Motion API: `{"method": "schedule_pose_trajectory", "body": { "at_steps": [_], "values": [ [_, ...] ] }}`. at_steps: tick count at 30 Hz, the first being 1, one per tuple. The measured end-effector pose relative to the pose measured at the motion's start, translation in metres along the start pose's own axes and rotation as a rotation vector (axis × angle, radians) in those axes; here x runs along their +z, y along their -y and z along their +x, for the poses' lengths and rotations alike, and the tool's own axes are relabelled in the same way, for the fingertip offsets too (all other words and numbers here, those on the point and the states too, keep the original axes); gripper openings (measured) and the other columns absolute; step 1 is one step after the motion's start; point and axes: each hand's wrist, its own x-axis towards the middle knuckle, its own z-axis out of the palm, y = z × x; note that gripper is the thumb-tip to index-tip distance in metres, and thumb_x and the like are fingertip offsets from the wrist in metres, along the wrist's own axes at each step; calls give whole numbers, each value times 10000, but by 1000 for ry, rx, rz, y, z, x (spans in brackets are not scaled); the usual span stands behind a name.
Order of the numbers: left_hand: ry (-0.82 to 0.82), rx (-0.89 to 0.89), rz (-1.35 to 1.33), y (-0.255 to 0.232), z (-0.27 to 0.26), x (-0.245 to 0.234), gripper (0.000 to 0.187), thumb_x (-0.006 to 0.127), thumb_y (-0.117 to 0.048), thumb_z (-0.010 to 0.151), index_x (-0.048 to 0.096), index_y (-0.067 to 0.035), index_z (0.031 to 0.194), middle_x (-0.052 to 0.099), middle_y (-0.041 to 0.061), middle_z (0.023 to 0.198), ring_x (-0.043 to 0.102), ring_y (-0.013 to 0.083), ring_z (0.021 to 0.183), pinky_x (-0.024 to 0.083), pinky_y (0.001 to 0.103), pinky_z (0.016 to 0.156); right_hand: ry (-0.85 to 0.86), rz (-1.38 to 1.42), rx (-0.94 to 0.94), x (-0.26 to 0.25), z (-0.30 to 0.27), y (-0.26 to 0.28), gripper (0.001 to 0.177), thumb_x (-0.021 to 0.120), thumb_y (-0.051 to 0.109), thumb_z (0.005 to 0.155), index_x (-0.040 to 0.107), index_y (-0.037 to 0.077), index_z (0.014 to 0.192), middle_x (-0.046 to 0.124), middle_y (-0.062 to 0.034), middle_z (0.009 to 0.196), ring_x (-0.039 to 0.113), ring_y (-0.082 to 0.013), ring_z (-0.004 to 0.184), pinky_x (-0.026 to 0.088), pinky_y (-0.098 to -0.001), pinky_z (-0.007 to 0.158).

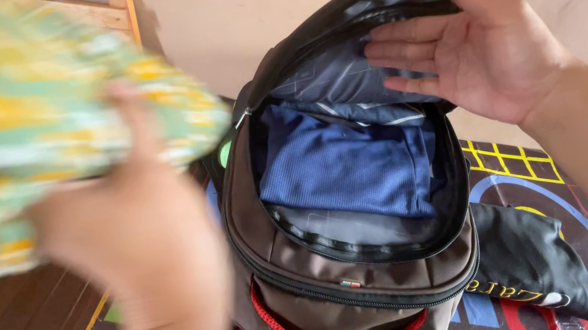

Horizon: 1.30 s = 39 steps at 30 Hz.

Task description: The person folds a black shirt and places it inside the main compartment of a backpack along with a blue blanket and a floral-patterned item, then zips the compartment closed.

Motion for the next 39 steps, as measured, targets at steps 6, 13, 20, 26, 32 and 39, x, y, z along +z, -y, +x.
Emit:
{"method": "schedule_pose_trajectory", "body": {
  "at_steps": [6, 13, 20, 26, 32, 39],
  "values": [
    [238, 857, 492, -9, -63, 77, 294, 635, -227, 1044, 576, -112, 1308, 621, 115, 1246, 637, 338, 1137, 525, 499, 956, -311, -540, -118, 6, -3, -4, 961, 397, 644, 1006, 305, -150, 1540, 365, -335, 1565, 344, -433, 1475, 249, -559, 1195],
    [561, 849, 457, 7, -82, 136, 566, 611, -361, 843, 501, -173, 1366, 560, 83, 1320, 574, 286, 1200, 530, 449, 868, -681, -1565, -46, 13, -8, -6, 804, 624, 443, 927, 433, -11, 1562, 540, -125, 1589, 476, -228, 1470, 349, -406, 1180],
    [974, 657, 683, -8, -66, 211, 275, 671, -269, 951, 678, -224, 1223, 655, 45, 1253, 623, 217, 1227, 540, 354, 969, -552, -1848, -90, -3, -5, -2, 742, 743, 142, 933, 388, 5, 1571, 381, -66, 1668, 431, -158, 1469, 392, -339, 1130],
    [1222, 593, 626, -86, -30, 145, 241, 684, -221, 906, 769, -197, 1131, 714, 77, 1234, 675, 255, 1181, 567, 375, 925, -899, -2140, -251, -6, 0, -10, 454, 672, 128, 952, 647, 58, 1400, 733, -70, 1362, 680, -109, 1137, 534, -261, 1010],
    [973, 696, 365, -93, -31, 96, 238, 575, -128, 975, 733, -78, 1146, 707, 141, 1208, 667, 288, 1168, 525, 423, 1003, -1157, -1937, -299, -5, 16, -20, 423, 671, 192, 947, 695, 75, 1353, 766, -86, 1236, 673, -145, 1059, 564, -284, 927],
    [945, 658, 757, -49, -71, 135, 786, 404, -477, 938, 164, -71, 1567, 255, 114, 1644, 228, 360, 1488, 167, 785, 1094, -714, -373, -463, -6, 14, -22, 582, 652, 393, 934, 660, -117, 1216, 690, -239, 1318, 644, -328, 1270, 610, -380, 921]
  ]
}}
